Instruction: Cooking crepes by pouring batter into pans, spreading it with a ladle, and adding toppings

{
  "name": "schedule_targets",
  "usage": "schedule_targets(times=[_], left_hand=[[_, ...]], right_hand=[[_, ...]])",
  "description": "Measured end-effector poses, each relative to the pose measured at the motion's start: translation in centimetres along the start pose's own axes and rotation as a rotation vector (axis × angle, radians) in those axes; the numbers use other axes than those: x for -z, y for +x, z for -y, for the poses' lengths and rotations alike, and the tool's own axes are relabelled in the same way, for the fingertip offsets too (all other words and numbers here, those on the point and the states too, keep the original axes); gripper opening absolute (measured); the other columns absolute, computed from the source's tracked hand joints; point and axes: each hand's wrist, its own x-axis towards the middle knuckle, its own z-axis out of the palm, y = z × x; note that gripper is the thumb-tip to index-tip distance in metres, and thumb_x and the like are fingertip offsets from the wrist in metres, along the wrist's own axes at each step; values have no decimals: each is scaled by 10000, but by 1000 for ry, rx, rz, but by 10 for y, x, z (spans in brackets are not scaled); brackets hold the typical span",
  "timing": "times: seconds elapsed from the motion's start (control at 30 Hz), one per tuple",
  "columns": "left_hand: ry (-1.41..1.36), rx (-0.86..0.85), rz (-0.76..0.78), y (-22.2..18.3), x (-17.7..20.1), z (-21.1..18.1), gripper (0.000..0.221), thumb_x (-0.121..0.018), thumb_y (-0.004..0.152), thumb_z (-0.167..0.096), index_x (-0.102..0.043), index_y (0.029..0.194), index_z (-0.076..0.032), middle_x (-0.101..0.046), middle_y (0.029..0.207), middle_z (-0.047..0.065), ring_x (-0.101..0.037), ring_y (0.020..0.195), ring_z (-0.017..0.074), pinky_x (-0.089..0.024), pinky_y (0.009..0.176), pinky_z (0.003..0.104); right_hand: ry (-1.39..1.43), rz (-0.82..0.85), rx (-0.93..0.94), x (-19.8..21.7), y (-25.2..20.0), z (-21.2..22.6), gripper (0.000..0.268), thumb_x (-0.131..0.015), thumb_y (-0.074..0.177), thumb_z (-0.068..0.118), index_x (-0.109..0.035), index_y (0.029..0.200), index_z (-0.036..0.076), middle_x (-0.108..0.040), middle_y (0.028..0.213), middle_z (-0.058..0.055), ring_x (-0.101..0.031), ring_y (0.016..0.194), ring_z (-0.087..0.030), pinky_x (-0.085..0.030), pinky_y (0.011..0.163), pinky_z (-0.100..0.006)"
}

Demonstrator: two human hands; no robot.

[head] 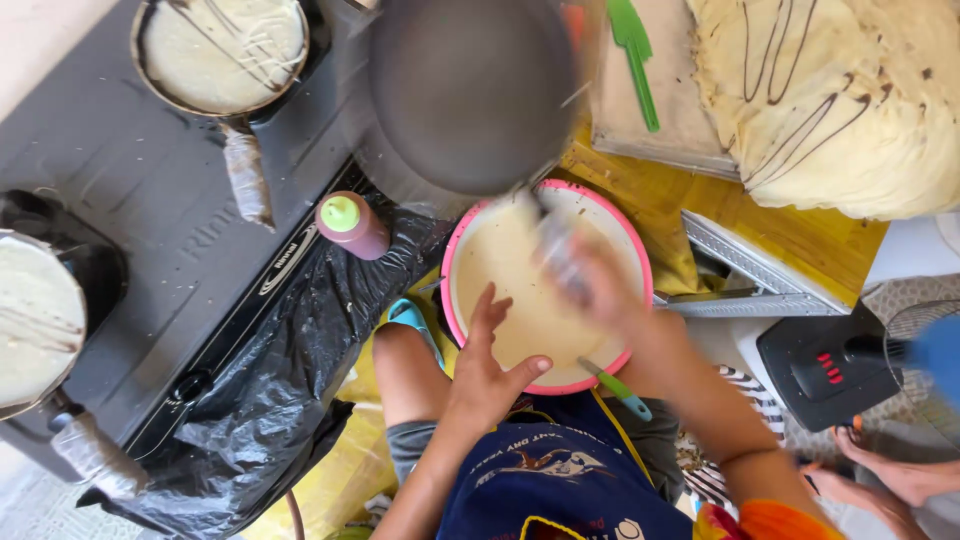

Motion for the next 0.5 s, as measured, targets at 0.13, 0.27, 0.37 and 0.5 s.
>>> schedule_targets(times=[0.13,0.27,0.37,0.5], left_hand=[[-307,109,-437,-37,10,62,959,-959,700,-138,-414,1477,-9,-718,1137,252,-747,971,332,-655,784,418],[-463,94,-502,-115,75,92,563,-769,808,-53,-598,1344,-34,-598,1375,96,-645,1159,191,-528,990,320],[-724,15,-481,-166,101,116,351,-734,841,61,-630,1168,-15,-715,1049,151,-655,886,214,-539,802,340],[-336,351,-780,-192,97,131,197,-852,781,-150,-696,879,-80,-647,555,56,-551,471,125,-478,502,294]], right_hand=[[637,118,-501,-99,-77,-121,491,-577,1010,470,-734,1015,5,-756,922,-157,-729,707,-236,-559,600,-329],[-700,794,368,-140,-70,-133,558,-250,1032,601,-538,778,196,-573,763,7,-553,718,-180,-460,673,-393],[-714,408,419,-167,13,-130,203,-498,1003,350,-576,1013,163,-691,947,-51,-714,864,-232,-557,767,-374],[-473,392,606,-187,121,-133,1298,-982,726,284,-85,1641,76,-169,1706,-261,-211,1598,-327,-201,1297,-430]])
